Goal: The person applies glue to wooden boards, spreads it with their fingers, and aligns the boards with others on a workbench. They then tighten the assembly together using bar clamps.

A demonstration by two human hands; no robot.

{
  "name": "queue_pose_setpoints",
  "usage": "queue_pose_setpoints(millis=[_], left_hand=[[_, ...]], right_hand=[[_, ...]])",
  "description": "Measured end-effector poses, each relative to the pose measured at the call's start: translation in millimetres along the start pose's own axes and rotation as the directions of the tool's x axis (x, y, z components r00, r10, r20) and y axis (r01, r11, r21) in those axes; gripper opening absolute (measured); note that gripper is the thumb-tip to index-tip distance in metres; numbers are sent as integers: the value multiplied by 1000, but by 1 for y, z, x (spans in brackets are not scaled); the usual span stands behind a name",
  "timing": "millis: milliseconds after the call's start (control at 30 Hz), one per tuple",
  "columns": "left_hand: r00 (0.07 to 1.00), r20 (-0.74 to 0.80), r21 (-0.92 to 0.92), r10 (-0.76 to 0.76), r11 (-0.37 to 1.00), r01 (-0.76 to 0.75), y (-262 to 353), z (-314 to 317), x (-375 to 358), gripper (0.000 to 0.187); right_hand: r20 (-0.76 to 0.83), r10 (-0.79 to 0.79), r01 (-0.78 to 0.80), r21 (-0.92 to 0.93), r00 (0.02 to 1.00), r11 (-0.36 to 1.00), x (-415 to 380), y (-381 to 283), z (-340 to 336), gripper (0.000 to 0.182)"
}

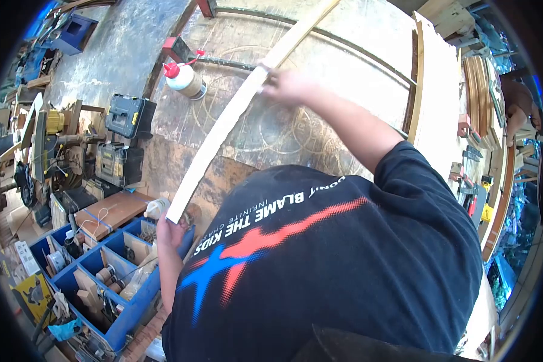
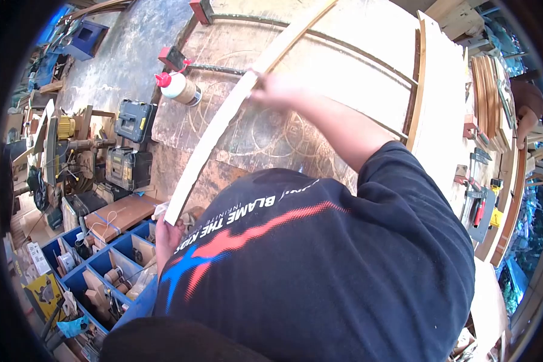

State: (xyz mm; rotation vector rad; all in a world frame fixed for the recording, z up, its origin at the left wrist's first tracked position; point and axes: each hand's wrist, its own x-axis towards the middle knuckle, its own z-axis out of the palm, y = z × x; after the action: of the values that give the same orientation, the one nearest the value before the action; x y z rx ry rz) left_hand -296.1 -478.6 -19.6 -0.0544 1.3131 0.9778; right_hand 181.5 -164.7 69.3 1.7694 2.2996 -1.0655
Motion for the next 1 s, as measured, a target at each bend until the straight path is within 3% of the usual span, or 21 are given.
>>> queue_pose_setpoints(millis=[33,133,167,200,267,367,433,533,567,600,667,767,800,833,933,967,1000], left_hand=[[1000,12,17,13,1000,-13,1,-1,3,40],[999,14,11,38,999,-38,1,5,1,39],[998,-34,12,43,999,-43,1,15,-4,39],[999,-28,3,45,999,-45,0,14,-3,39],[998,-18,-18,54,998,-55,-2,11,-1,39],[996,-42,-33,75,997,-76,-5,9,1,37],[997,-5,-40,73,996,-73,-6,3,1,36],[997,16,-22,76,997,-75,-2,7,0,34],[997,13,-16,78,997,-77,-1,10,-2,33],[997,-7,-26,81,996,-81,-1,13,-4,33],[996,-48,-47,78,996,-80,-2,21,-8,33],[998,-12,-59,69,996,-70,-2,18,-8,35],[998,-6,-73,63,995,-63,-2,16,-6,36],[998,-3,-45,64,997,-64,-3,12,-5,34],[998,55,-94,41,995,-36,-3,5,0,33],[999,-9,-103,32,994,-33,-2,19,-7,33],[999,36,-118,34,993,-30,1,19,-4,31]], right_hand=[[-115,42,-48,-51,993,998,10,14,-7,91],[11,132,-126,-243,991,962,-15,-18,-36,84],[28,-25,28,-131,999,991,-19,-15,-15,87],[44,-139,146,-340,989,929,-15,-10,13,88],[181,-259,309,-364,949,879,-37,-28,24,87],[-29,17,-21,-164,999,986,-15,-11,4,86],[-186,68,-87,-95,980,992,10,20,-19,81],[-108,81,-98,-162,991,982,2,7,-31,80],[17,65,-60,-207,998,977,9,4,-11,82],[15,-121,120,-303,993,946,-14,-12,1,85],[278,-157,260,-388,948,884,-48,-43,-3,87],[23,-57,61,-256,998,965,-19,-7,12,90],[-191,-27,5,-111,981,994,22,34,35,91],[-158,78,-107,-186,984,977,-1,9,-9,93],[-404,-54,-51,-244,913,968,6,35,-2,93],[-322,-45,-29,-219,946,975,-7,24,-5,93],[-428,-153,60,-224,891,973,-6,28,11,93]])
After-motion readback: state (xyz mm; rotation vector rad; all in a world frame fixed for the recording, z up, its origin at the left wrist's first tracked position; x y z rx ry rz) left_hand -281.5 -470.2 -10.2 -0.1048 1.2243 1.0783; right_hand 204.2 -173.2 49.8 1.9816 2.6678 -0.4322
